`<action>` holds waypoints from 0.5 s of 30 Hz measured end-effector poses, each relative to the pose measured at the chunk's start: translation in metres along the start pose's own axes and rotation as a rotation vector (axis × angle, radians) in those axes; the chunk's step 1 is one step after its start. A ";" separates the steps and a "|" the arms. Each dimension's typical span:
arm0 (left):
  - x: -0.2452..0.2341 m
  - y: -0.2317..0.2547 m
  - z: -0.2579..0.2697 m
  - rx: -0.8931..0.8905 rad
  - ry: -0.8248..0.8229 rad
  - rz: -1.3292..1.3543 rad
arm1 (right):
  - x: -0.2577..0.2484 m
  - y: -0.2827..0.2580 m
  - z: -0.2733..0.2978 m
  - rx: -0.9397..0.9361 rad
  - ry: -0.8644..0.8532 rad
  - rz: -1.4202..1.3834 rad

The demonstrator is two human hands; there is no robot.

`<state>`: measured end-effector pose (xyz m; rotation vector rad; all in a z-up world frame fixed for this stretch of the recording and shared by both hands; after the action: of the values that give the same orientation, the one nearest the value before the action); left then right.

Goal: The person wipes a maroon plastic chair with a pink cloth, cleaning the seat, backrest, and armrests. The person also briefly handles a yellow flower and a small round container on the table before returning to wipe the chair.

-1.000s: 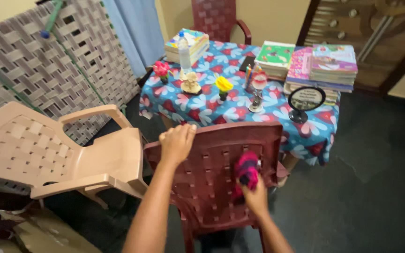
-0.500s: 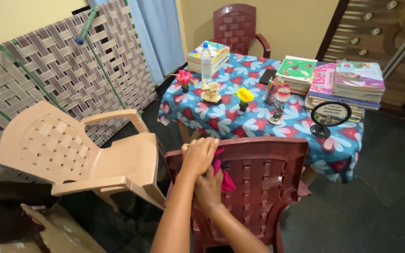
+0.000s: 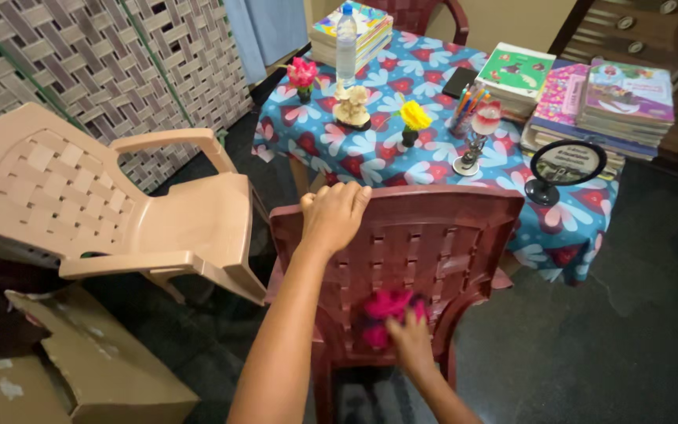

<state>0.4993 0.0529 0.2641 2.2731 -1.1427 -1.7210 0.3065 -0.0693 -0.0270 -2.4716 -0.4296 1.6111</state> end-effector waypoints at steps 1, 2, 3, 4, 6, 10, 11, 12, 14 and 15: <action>0.000 0.001 0.000 0.005 0.011 0.001 | 0.012 0.004 0.004 0.050 -0.139 -0.034; 0.000 0.001 0.000 0.010 0.022 0.002 | 0.017 -0.001 0.013 0.101 -0.278 -0.068; -0.001 0.001 -0.001 0.015 0.034 0.002 | 0.017 -0.012 0.018 0.153 -0.415 -0.101; 0.001 0.001 -0.003 0.013 0.030 -0.003 | -0.009 -0.039 -0.003 0.038 -0.264 -0.190; 0.004 -0.001 -0.005 -0.003 0.023 -0.012 | -0.061 -0.087 -0.062 -0.148 0.000 -0.250; 0.006 -0.005 -0.006 -0.003 0.049 -0.022 | -0.118 -0.154 -0.163 -0.254 0.270 -0.424; 0.007 -0.006 -0.005 -0.006 0.056 -0.034 | -0.115 -0.163 -0.173 -0.248 0.309 -0.553; 0.009 -0.007 -0.003 -0.009 0.064 -0.046 | -0.078 -0.165 -0.181 -0.090 0.120 -0.554; 0.006 -0.006 0.001 0.009 0.118 -0.026 | 0.016 -0.159 -0.178 0.203 -0.275 -0.529; 0.003 -0.005 0.003 0.020 0.141 -0.019 | 0.062 -0.162 -0.150 0.442 -0.353 -1.248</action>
<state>0.4993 0.0561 0.2578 2.3811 -1.1183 -1.5328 0.4421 0.1069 0.0266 -1.0866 -1.1779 1.2842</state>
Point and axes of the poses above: each hand's wrist, its own z-axis away from the middle knuckle, its own x-axis out of the palm, y = z × x, the point moved 10 cm from there along -z, towards the middle knuckle, and after that the axes turned 4 degrees about -x, right-handed, at the moved point
